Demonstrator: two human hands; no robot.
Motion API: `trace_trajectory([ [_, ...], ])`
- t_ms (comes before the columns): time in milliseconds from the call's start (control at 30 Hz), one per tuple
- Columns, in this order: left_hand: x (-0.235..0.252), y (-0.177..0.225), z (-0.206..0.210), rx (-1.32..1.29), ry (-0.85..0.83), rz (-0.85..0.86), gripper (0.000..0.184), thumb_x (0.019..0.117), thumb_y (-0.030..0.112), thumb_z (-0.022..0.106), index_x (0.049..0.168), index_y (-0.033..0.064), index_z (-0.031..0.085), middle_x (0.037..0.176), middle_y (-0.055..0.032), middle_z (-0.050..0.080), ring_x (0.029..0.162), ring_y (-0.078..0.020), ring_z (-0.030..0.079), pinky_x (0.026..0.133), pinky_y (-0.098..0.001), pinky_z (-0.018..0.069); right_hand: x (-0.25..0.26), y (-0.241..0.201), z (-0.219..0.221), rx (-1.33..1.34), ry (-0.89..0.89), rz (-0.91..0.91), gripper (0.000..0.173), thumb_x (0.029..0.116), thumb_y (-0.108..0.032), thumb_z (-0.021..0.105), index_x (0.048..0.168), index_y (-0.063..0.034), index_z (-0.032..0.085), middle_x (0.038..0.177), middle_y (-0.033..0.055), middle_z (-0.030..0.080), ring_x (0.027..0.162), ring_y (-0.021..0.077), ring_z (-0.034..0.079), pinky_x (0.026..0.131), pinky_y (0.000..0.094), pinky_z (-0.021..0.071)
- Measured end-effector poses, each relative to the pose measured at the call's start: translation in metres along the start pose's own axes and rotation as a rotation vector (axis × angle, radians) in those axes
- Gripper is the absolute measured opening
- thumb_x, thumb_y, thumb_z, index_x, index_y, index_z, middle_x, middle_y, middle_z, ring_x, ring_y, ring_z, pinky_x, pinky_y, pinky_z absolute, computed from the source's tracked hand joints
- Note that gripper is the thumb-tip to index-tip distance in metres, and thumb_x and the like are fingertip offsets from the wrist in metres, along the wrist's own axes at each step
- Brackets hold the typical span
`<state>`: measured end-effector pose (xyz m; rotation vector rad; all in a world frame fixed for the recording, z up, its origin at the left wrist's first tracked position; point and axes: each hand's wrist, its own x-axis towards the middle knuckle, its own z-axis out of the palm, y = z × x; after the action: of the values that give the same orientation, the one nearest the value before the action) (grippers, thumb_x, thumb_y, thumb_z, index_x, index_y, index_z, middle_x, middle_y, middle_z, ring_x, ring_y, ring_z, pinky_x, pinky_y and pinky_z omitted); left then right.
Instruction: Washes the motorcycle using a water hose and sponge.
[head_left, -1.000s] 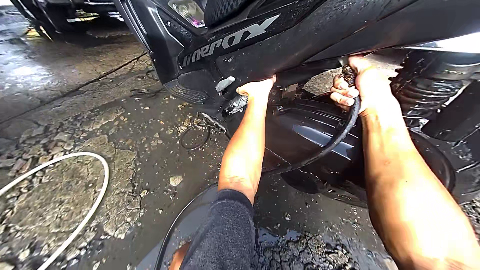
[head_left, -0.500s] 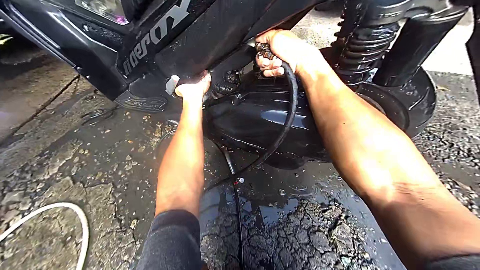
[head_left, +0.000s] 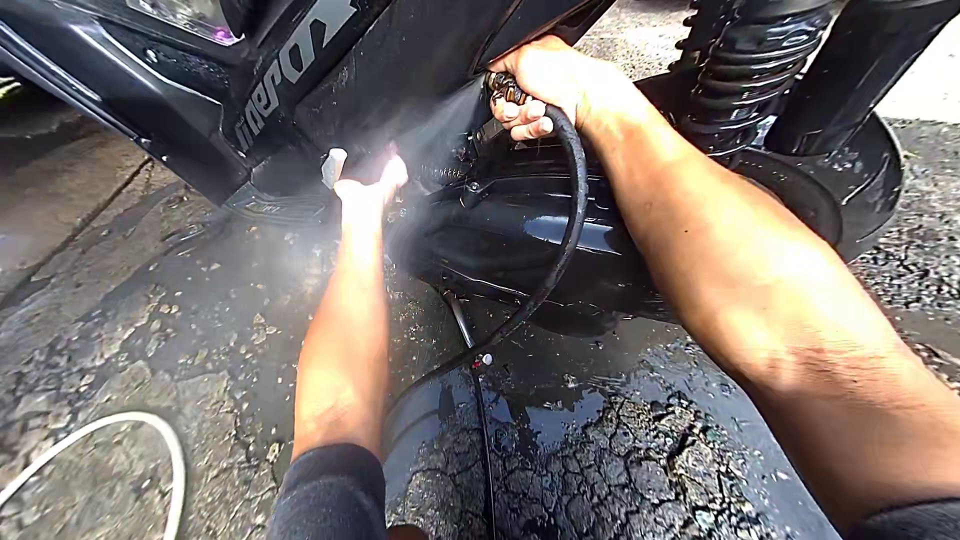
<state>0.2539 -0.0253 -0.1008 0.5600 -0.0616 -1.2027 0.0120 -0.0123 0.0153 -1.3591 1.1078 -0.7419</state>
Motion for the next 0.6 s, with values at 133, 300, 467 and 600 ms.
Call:
trace_trajectory([
  [133, -0.031, -0.001, 0.006, 0.102, 0.076, -0.189, 0.070, 0.1047, 0.065, 0.023, 0.157, 0.0190, 0.023, 0.153, -0.0162, 0.045, 0.134, -0.0317, 0.054, 0.101, -0.0475, 0.0541, -0.004, 0.004, -0.002, 0.057, -0.020, -0.025, 0.034, 0.1102, -0.029, 0.037, 0.080, -0.0171, 0.047, 0.053, -0.0050, 0.041, 0.034, 0.0035, 0.031, 0.032, 0.0174, 0.0275],
  [300, -0.045, 0.013, 0.010, 0.252, 0.100, -0.250, 0.072, 0.1038, 0.064, 0.031, 0.154, 0.0130, 0.029, 0.145, -0.0186, 0.050, 0.125, -0.0306, 0.060, 0.096, -0.0416, 0.0556, -0.017, 0.002, 0.000, 0.088, 0.022, -0.006, 0.025, 0.1104, -0.030, 0.039, 0.092, -0.0173, 0.049, 0.056, -0.0055, 0.040, 0.035, 0.0021, 0.029, 0.031, 0.0163, 0.0277],
  [467, -0.047, 0.023, 0.014, 0.272, 0.090, -0.230, 0.066, 0.1055, 0.060, 0.033, 0.150, 0.0119, 0.036, 0.137, -0.0165, 0.057, 0.118, -0.0271, 0.063, 0.095, -0.0394, 0.0555, -0.037, -0.016, 0.003, -0.089, 0.155, 0.114, 0.021, 0.1090, -0.030, 0.043, 0.095, -0.0174, 0.051, 0.055, -0.0050, 0.040, 0.035, 0.0032, 0.033, 0.033, 0.0173, 0.0309],
  [600, -0.048, 0.021, 0.009, 0.352, 0.032, -0.224, 0.058, 0.1112, 0.047, 0.021, 0.156, 0.0098, 0.026, 0.149, -0.0163, 0.048, 0.129, -0.0272, 0.057, 0.101, -0.0408, 0.0523, -0.049, -0.008, 0.002, -0.156, 0.091, 0.135, 0.029, 0.1114, -0.026, 0.038, 0.133, -0.0222, 0.057, 0.058, -0.0058, 0.037, 0.035, 0.0013, 0.029, 0.031, 0.0158, 0.0281],
])
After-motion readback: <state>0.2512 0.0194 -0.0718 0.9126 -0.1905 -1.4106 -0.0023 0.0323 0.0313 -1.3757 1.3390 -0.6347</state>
